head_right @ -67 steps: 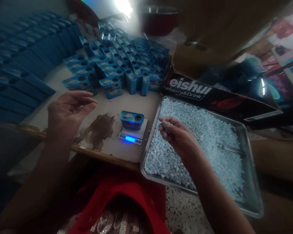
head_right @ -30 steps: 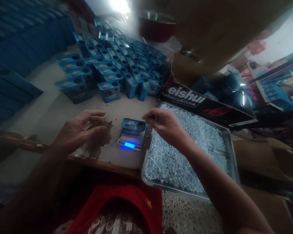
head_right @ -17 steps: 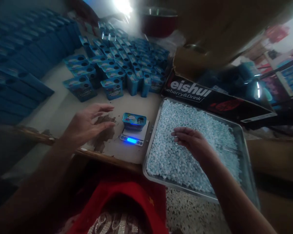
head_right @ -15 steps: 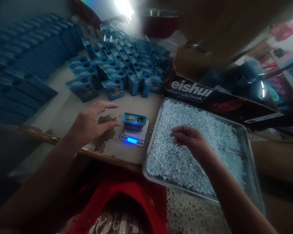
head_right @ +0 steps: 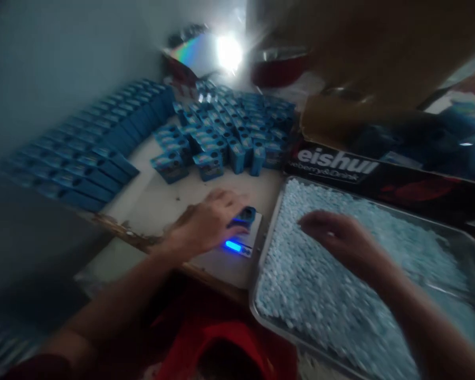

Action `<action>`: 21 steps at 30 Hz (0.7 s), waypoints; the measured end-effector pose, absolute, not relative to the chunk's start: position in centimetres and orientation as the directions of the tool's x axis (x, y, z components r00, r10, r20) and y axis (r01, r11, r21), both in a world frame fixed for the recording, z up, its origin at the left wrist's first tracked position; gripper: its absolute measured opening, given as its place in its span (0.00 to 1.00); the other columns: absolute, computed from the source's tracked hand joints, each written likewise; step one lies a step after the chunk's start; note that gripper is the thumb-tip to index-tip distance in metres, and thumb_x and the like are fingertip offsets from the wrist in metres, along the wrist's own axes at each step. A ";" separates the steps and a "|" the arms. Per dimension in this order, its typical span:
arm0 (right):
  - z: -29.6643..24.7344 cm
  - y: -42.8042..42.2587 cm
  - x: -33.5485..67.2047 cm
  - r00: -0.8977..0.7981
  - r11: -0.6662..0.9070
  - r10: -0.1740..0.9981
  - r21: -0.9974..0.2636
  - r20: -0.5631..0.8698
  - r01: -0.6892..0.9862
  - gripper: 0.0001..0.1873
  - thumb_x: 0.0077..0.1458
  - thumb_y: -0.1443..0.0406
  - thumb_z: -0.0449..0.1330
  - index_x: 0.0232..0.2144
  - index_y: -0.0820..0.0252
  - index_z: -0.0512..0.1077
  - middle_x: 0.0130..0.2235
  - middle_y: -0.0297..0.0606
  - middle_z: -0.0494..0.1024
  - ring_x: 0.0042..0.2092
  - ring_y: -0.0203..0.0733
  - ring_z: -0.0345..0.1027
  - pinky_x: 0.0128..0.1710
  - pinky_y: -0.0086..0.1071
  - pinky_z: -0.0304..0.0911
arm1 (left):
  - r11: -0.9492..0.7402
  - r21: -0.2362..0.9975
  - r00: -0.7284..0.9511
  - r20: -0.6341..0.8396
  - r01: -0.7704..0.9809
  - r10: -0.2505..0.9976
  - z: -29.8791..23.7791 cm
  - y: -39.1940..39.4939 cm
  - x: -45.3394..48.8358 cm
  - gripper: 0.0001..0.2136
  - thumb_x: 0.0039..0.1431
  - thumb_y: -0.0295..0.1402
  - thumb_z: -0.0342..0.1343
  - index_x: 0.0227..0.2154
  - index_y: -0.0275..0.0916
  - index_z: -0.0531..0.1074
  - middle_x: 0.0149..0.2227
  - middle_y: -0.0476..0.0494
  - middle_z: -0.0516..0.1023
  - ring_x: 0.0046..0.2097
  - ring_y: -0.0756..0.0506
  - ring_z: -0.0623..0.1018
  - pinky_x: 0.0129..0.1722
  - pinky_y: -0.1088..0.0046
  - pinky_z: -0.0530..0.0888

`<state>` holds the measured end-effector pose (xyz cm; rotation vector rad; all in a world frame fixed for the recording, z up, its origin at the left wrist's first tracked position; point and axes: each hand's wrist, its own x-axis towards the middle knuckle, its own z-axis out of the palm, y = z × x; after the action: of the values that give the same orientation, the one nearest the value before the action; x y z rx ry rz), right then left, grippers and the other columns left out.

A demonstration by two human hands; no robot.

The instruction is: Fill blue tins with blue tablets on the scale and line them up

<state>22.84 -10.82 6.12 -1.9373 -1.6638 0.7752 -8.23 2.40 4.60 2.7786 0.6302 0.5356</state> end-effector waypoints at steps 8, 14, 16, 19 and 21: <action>5.3 -4.2 16.2 -0.055 0.142 0.984 -0.571 0.167 0.808 0.13 0.62 0.51 0.64 0.42 0.46 0.85 0.47 0.46 0.86 0.48 0.63 0.80 0.49 0.55 0.73 | -0.743 0.346 0.566 0.489 0.573 0.664 9.2 8.2 -17.3 0.21 0.66 0.31 0.67 0.59 0.42 0.71 0.56 0.40 0.80 0.58 0.39 0.79 0.60 0.58 0.76; 6.8 6.5 1.7 -0.312 0.460 0.885 -0.543 0.345 0.703 0.11 0.70 0.64 0.59 0.49 0.56 0.80 0.49 0.45 0.83 0.47 0.49 0.76 0.48 0.40 0.69 | -0.496 0.418 0.352 0.376 0.761 0.857 16.0 21.8 -29.3 0.18 0.71 0.36 0.58 0.60 0.36 0.73 0.54 0.54 0.79 0.57 0.49 0.77 0.62 0.74 0.69; 7.3 10.0 -1.6 -0.412 0.520 0.847 -0.357 0.336 0.776 0.15 0.72 0.68 0.55 0.51 0.58 0.80 0.51 0.48 0.81 0.53 0.52 0.72 0.53 0.41 0.66 | -0.497 0.447 0.386 0.320 0.744 0.865 15.9 25.0 -30.4 0.17 0.69 0.35 0.59 0.57 0.34 0.74 0.49 0.58 0.81 0.52 0.53 0.77 0.58 0.80 0.70; 7.8 13.8 -4.5 -0.439 0.472 0.872 -0.132 0.217 0.872 0.16 0.70 0.69 0.55 0.54 0.58 0.80 0.55 0.51 0.78 0.56 0.56 0.68 0.52 0.43 0.65 | -0.520 0.480 0.455 0.255 0.706 0.853 14.0 27.6 -31.0 0.15 0.64 0.33 0.62 0.51 0.33 0.77 0.44 0.59 0.82 0.47 0.55 0.77 0.54 0.84 0.70; 7.6 15.4 -5.3 -0.417 0.430 0.896 -0.059 0.155 0.901 0.15 0.68 0.69 0.57 0.51 0.60 0.81 0.55 0.55 0.78 0.56 0.60 0.67 0.51 0.46 0.64 | -0.522 0.513 0.494 0.203 0.682 0.845 12.4 28.5 -31.6 0.14 0.62 0.34 0.61 0.48 0.34 0.79 0.40 0.59 0.82 0.44 0.56 0.77 0.51 0.85 0.70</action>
<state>-5.27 15.40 7.63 -1.5953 -2.5148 -0.0495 -31.61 28.47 12.37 2.3775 1.2741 0.6187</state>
